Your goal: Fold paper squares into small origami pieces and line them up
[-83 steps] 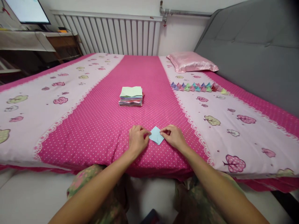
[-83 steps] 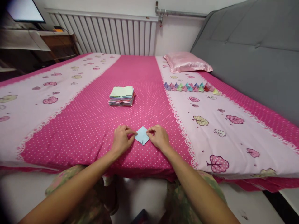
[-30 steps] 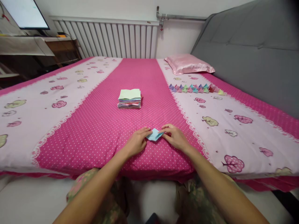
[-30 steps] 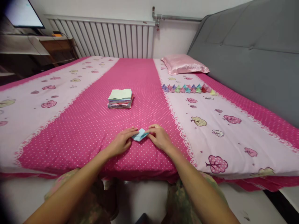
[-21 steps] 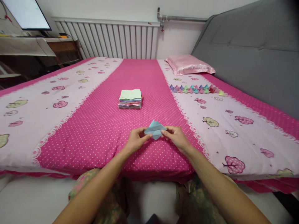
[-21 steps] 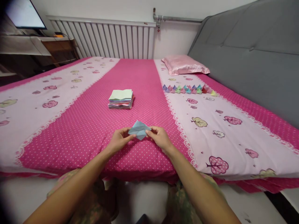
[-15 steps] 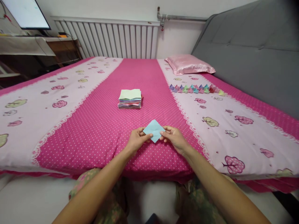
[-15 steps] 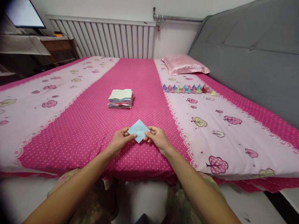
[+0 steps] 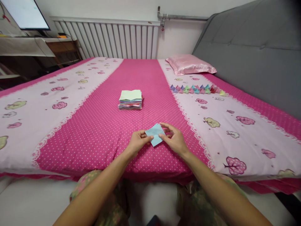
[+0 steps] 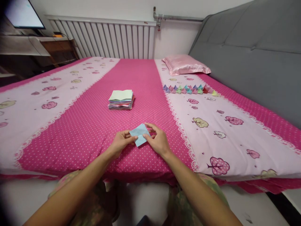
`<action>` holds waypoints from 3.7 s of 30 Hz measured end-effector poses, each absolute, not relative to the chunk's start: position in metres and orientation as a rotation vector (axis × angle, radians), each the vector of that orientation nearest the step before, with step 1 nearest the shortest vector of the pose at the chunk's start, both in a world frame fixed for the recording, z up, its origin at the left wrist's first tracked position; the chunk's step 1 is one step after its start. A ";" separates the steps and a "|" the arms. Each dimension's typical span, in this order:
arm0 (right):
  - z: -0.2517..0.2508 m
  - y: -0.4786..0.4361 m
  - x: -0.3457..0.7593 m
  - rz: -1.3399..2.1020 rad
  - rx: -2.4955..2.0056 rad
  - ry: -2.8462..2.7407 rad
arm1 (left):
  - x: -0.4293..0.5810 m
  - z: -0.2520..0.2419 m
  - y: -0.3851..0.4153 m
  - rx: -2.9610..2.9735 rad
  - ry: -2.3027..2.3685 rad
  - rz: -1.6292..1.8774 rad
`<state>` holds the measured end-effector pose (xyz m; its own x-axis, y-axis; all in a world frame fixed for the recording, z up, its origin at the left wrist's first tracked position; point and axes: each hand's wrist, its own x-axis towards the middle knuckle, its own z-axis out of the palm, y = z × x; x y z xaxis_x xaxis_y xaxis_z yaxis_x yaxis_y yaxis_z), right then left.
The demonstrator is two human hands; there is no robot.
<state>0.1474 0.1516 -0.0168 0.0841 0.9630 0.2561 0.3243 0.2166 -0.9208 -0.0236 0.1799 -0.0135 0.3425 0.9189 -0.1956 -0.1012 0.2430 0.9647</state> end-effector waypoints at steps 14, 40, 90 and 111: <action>-0.010 0.146 0.144 0.418 -1.254 -1.552 | -0.024 -0.011 0.179 1.074 0.975 0.868; -0.019 0.148 0.140 0.986 -1.139 -1.291 | -0.024 -0.020 0.180 1.285 0.912 0.781; -0.010 0.147 0.148 0.853 -1.180 -1.624 | -0.027 -0.009 0.178 1.350 0.994 0.931; -0.012 0.148 0.148 0.778 -1.131 -1.714 | -0.026 -0.009 0.176 1.220 1.010 0.977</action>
<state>0.1478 0.1483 -0.0115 -0.1644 0.9247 0.3433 0.3499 0.3800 -0.8562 -0.0256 0.1763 -0.0089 0.2665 0.9607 -0.0774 -0.0451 0.0927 0.9947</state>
